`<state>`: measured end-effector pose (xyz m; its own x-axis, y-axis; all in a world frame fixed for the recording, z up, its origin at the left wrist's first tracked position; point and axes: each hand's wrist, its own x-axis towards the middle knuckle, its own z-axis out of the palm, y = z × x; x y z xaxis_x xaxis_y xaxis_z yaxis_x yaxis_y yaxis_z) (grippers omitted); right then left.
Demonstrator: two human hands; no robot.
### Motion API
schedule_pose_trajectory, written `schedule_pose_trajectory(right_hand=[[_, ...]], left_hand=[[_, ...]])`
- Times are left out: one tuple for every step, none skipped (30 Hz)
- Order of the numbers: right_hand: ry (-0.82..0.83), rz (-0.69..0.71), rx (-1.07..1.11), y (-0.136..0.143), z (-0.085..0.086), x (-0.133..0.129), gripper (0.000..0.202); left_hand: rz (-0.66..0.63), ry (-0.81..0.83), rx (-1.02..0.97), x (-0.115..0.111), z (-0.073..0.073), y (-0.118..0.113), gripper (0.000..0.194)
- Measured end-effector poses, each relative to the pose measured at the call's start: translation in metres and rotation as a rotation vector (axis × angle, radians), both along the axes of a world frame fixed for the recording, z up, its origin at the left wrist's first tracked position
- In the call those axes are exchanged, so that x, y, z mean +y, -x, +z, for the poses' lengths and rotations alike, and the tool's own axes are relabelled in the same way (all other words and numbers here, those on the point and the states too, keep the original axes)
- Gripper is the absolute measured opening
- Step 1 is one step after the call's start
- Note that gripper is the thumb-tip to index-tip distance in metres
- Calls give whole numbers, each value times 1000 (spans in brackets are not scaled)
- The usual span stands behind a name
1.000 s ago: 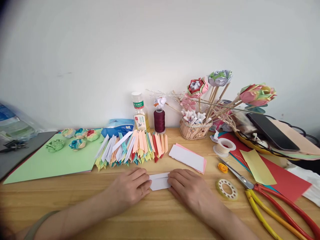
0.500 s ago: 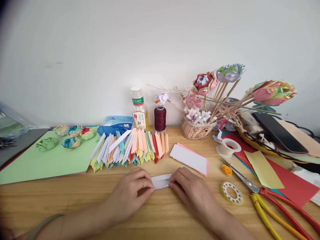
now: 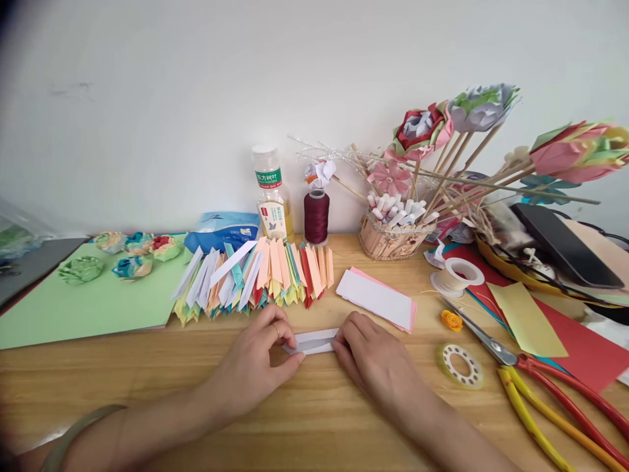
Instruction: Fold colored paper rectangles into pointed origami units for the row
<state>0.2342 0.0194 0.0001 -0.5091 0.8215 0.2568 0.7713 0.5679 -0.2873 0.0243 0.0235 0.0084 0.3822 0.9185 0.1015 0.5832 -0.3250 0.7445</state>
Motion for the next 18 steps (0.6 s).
schedule_pose_trajectory(right_hand=[[-6,-2,5,0,0,0,22],[-9,-1,9,0,-1,0,22],[-14,-1,15,0,-1,0,21],[-16,-2,17,0,-1,0,21],[-19,-3,16,1,-1,0,21],[-25,-5,12,1,-1,-1,21],[-34,-8,6,2,0,-1,22],[-46,-12,-2,2,0,-1,22],[-59,-15,-10,3,0,-1,22],[-69,-18,-19,3,0,-1,22],[-77,-21,-27,4,0,-1,23],[-84,-23,-33,4,0,-1,23],[-89,-25,-38,4,-1,-1,23],[-91,-29,-42,4,-1,-1,23],[-92,-33,-47,5,-2,0,23],[-92,-39,-53,5,-2,0,23],[-92,-45,-60,5,-3,0,23],[-89,-49,-68,5,-3,1,23]], left_hand=[[-11,10,-4,0,0,0,9],[-22,21,-8,0,0,1,10],[-30,33,-10,0,-1,1,10],[-33,45,-13,0,-1,1,11],[-35,52,-15,0,-1,1,12],[-39,55,-13,0,-2,1,13],[-44,54,-8,0,-2,1,14],[-50,51,2,0,-2,1,14],[-56,46,18,1,-2,0,14],[-62,39,38,2,-1,0,14],[-66,29,61,2,-1,0,15],[-69,16,86,3,-1,-1,15],[-70,0,113,5,-1,-1,15],[-70,-17,142,6,-1,-2,15],[-67,-33,170,6,-2,-2,15],[-64,-47,197,7,-2,-3,15],[-61,-59,225,7,-2,-4,14],[-60,-71,252,7,-2,-4,13]])
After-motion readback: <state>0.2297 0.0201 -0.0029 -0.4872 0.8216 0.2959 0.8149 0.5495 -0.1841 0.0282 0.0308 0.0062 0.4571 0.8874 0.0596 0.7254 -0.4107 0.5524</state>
